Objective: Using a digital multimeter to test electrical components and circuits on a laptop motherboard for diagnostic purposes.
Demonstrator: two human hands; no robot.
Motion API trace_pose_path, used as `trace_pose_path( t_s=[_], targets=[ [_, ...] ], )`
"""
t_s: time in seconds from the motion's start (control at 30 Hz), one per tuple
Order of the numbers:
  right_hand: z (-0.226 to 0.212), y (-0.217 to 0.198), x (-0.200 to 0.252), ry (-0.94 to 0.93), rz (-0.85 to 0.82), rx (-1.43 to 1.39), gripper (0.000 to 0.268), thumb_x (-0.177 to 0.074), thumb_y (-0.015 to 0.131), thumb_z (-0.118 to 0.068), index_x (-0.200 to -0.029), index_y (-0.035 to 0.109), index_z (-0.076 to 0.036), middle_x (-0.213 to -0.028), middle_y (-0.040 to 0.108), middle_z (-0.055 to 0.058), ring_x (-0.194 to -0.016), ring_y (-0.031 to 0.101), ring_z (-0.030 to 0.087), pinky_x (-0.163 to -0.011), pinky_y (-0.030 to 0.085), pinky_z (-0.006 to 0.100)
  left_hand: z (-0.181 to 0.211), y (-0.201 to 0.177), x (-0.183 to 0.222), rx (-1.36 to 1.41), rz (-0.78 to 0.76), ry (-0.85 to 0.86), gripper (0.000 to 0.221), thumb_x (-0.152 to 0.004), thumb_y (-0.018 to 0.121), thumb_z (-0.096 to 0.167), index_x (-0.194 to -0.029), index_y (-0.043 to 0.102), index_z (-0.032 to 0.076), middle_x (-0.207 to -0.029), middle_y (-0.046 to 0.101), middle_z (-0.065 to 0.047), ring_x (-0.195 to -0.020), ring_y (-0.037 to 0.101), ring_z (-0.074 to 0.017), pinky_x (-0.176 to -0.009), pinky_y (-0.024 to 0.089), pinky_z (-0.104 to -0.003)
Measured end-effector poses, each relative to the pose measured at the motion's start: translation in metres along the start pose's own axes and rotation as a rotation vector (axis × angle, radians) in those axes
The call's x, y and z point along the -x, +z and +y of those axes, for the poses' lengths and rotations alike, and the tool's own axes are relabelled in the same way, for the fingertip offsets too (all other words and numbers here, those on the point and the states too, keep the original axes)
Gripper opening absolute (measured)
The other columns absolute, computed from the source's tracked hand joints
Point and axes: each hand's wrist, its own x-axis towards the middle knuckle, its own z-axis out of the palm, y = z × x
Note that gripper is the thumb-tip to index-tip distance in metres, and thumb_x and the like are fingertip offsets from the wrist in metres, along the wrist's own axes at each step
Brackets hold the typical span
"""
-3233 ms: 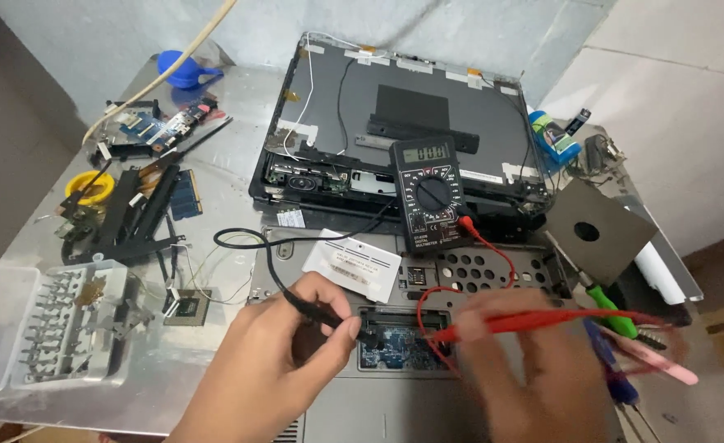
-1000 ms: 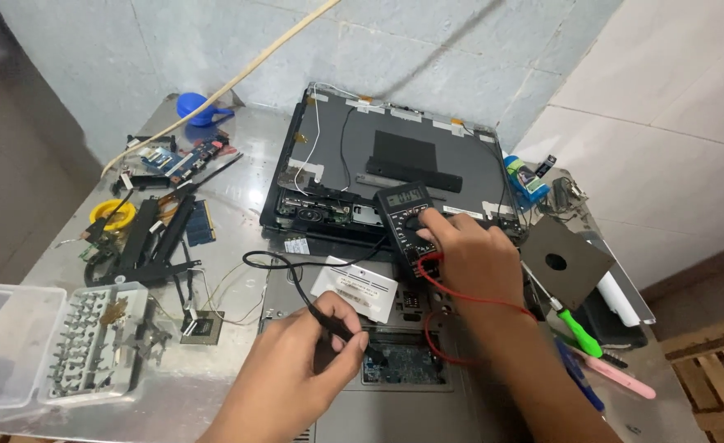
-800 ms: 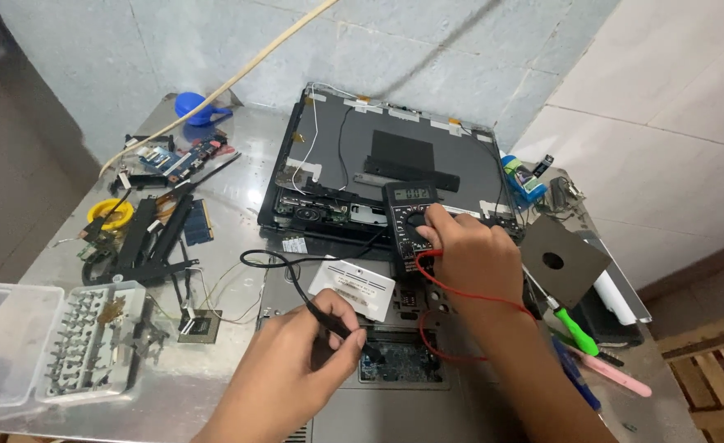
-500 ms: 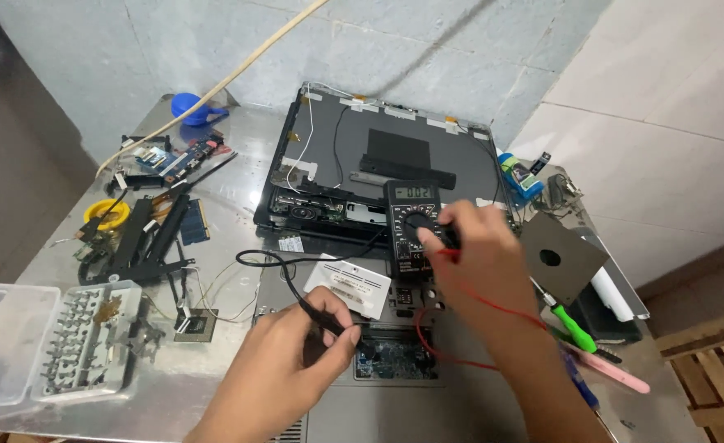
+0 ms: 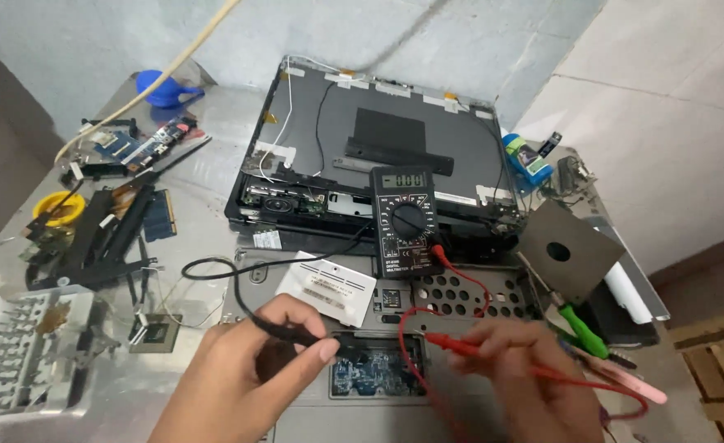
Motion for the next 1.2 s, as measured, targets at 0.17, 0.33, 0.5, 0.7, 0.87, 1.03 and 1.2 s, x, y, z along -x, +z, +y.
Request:
trace_pose_path(
  t_s=[0.17, 0.33, 0.5, 0.7, 0.87, 1.03, 1.2],
  targets=[
    [0.016, 0.0, 0.005, 0.133, -0.022, 0.206, 0.013, -0.082, 0.086, 0.008, -0.091, 0.08, 0.001, -0.097, 0.09, 0.022, -0.073, 0.098, 0.037, -0.081, 0.086, 0.05, 0.006, 0.001, -0.003, 0.028, 0.005, -0.189, 0.011, -0.096, 0.101, 0.028, -0.097, 0.095, 0.019, -0.058, 0.057, -0.004, -0.057, 0.048, -0.0159, -0.061, 0.033, -0.03],
    [-0.004, 0.016, 0.004, 0.292, 0.042, 0.533, 0.017, -0.079, 0.099, -0.006, -0.094, 0.093, -0.007, -0.086, 0.1, 0.011, -0.07, 0.094, 0.025, -0.072, 0.072, 0.034, 0.005, 0.004, -0.004, -0.022, 0.029, -0.24, 0.014, -0.093, 0.103, 0.033, -0.092, 0.099, 0.02, -0.055, 0.053, -0.004, -0.053, 0.047, -0.0165, -0.059, 0.033, -0.03],
    [-0.01, 0.026, 0.003, 0.353, 0.049, 0.584, 0.018, -0.076, 0.103, -0.009, -0.092, 0.096, -0.01, -0.084, 0.104, 0.007, -0.062, 0.096, 0.022, -0.06, 0.073, 0.031, 0.007, 0.004, -0.005, -0.06, 0.038, -0.242, 0.013, -0.093, 0.104, 0.034, -0.091, 0.1, 0.022, -0.055, 0.053, -0.004, -0.053, 0.047, -0.0163, -0.06, 0.033, -0.03],
    [-0.049, 0.048, -0.002, 0.351, 0.057, 0.62, 0.015, -0.077, 0.103, -0.012, -0.09, 0.097, -0.011, -0.081, 0.103, 0.005, -0.062, 0.095, 0.019, -0.06, 0.073, 0.029, 0.018, 0.003, -0.003, -0.085, 0.008, -0.318, 0.011, -0.095, 0.102, 0.033, -0.095, 0.097, 0.023, -0.056, 0.059, -0.006, -0.057, 0.048, -0.0168, -0.063, 0.034, -0.029],
    [-0.058, 0.063, 0.007, 0.346, 0.062, 0.651, 0.013, -0.077, 0.103, -0.014, -0.089, 0.097, -0.012, -0.079, 0.102, 0.004, -0.061, 0.094, 0.017, -0.06, 0.072, 0.027, 0.012, 0.004, 0.0, -0.038, 0.018, -0.245, 0.01, -0.096, 0.101, 0.03, -0.095, 0.096, 0.021, -0.056, 0.056, -0.004, -0.056, 0.045, -0.0158, -0.061, 0.032, -0.029],
    [-0.047, 0.051, 0.006, 0.34, 0.072, 0.68, 0.011, -0.078, 0.102, -0.016, -0.088, 0.098, -0.013, -0.078, 0.102, 0.003, -0.06, 0.093, 0.015, -0.06, 0.072, 0.025, 0.005, 0.004, -0.002, -0.091, 0.0, -0.176, 0.011, -0.096, 0.098, 0.035, -0.096, 0.095, 0.025, -0.055, 0.059, 0.0, -0.054, 0.045, -0.0131, -0.059, 0.032, -0.028],
    [-0.048, 0.053, 0.008, 0.336, 0.08, 0.71, 0.009, -0.079, 0.102, -0.018, -0.086, 0.098, -0.014, -0.076, 0.101, 0.002, -0.06, 0.092, 0.013, -0.06, 0.071, 0.023, 0.003, 0.004, -0.001, -0.075, -0.017, -0.139, 0.012, -0.097, 0.097, 0.035, -0.098, 0.094, 0.024, -0.056, 0.06, 0.001, -0.054, 0.045, -0.0118, -0.058, 0.033, -0.027]
  ],
)
